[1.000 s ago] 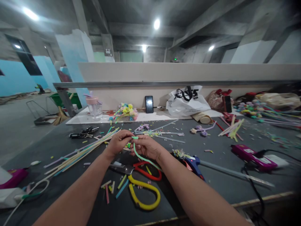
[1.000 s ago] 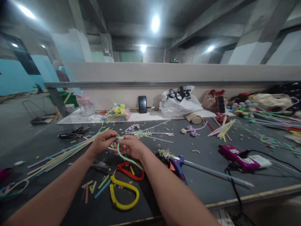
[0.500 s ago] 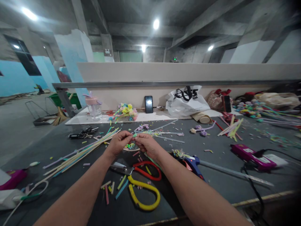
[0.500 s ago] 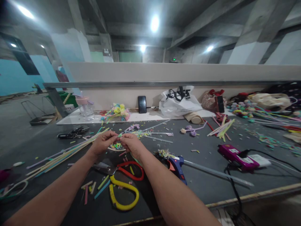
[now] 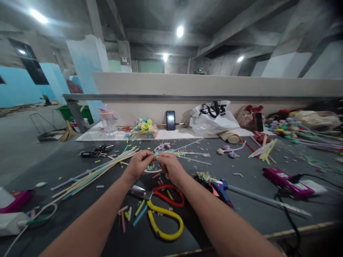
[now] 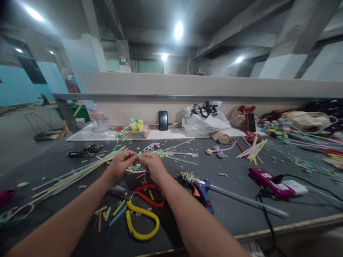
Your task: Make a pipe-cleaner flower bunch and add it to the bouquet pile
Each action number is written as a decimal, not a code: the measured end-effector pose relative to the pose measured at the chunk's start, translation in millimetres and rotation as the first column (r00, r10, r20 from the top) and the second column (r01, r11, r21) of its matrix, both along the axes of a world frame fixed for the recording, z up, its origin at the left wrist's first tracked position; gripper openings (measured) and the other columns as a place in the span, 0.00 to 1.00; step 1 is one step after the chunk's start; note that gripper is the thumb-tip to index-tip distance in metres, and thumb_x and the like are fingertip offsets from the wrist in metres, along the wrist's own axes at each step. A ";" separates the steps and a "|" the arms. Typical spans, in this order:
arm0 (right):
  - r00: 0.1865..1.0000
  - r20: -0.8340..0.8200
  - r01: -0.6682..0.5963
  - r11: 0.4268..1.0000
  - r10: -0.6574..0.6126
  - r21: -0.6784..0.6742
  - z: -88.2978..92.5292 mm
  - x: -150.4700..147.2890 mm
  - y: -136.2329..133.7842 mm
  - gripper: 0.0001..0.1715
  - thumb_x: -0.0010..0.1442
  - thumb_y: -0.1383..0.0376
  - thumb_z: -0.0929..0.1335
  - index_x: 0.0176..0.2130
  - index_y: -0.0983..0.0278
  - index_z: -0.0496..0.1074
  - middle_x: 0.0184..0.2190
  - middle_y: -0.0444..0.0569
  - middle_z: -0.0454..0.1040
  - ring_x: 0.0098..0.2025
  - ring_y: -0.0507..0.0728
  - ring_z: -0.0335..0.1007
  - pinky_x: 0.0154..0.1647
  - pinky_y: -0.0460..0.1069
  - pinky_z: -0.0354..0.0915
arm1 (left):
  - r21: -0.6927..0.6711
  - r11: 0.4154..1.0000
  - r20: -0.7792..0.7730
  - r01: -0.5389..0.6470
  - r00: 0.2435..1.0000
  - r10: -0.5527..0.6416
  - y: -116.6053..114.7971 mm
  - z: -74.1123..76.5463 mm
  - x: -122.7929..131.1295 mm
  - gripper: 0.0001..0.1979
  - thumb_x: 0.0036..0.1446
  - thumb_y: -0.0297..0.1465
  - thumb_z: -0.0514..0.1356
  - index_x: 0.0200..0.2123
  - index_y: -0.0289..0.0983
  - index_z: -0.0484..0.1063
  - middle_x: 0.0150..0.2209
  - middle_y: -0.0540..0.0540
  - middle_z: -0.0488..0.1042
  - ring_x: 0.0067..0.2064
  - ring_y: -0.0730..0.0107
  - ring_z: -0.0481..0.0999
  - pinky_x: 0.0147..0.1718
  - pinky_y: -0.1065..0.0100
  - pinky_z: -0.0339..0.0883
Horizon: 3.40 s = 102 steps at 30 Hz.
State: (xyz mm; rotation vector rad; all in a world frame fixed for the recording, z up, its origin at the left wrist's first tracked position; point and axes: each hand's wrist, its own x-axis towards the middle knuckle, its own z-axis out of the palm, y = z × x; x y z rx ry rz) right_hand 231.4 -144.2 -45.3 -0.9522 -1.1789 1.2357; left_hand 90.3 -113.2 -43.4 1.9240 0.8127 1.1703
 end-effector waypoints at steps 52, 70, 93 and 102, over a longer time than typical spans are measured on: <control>0.903 0.429 -0.080 0.971 -0.024 0.223 -5.6 6.3 6.5 0.11 0.48 0.64 0.66 0.19 0.65 0.66 0.16 0.39 0.57 0.23 0.49 0.51 0.25 0.44 0.46 | -0.340 0.929 0.198 0.146 0.977 -0.081 8.5 -6.1 -2.2 0.11 0.46 0.36 0.58 0.21 0.34 0.65 0.15 0.55 0.62 0.17 0.81 0.58 0.18 0.76 0.51; 0.946 -0.054 -0.321 0.947 0.320 0.006 -2.8 2.8 -2.2 0.18 0.57 0.52 0.59 0.28 0.64 0.61 0.12 0.34 0.51 0.13 0.44 0.35 0.13 0.41 0.38 | -0.382 0.870 0.363 0.313 0.916 -0.171 -0.8 7.4 -2.1 0.12 0.44 0.33 0.63 0.33 0.32 0.73 0.22 0.50 0.70 0.23 0.78 0.65 0.24 0.75 0.57; 0.877 -0.255 -0.427 0.904 0.408 -0.019 1.4 4.2 -5.9 0.13 0.56 0.56 0.62 0.29 0.64 0.63 0.11 0.34 0.49 0.13 0.44 0.35 0.13 0.40 0.37 | -0.429 0.800 0.443 0.421 0.869 -0.220 -2.3 10.3 -2.5 0.11 0.46 0.32 0.62 0.34 0.33 0.71 0.25 0.50 0.69 0.21 0.82 0.62 0.21 0.78 0.54; 0.857 -0.254 -0.475 0.878 0.449 -0.052 3.4 0.4 -10.7 0.14 0.54 0.55 0.65 0.31 0.64 0.63 0.15 0.37 0.58 0.14 0.43 0.41 0.13 0.39 0.39 | -0.383 0.864 0.456 0.326 0.881 -0.130 -2.2 6.2 -0.9 0.09 0.45 0.33 0.62 0.26 0.33 0.69 0.19 0.52 0.66 0.21 0.80 0.62 0.22 0.76 0.55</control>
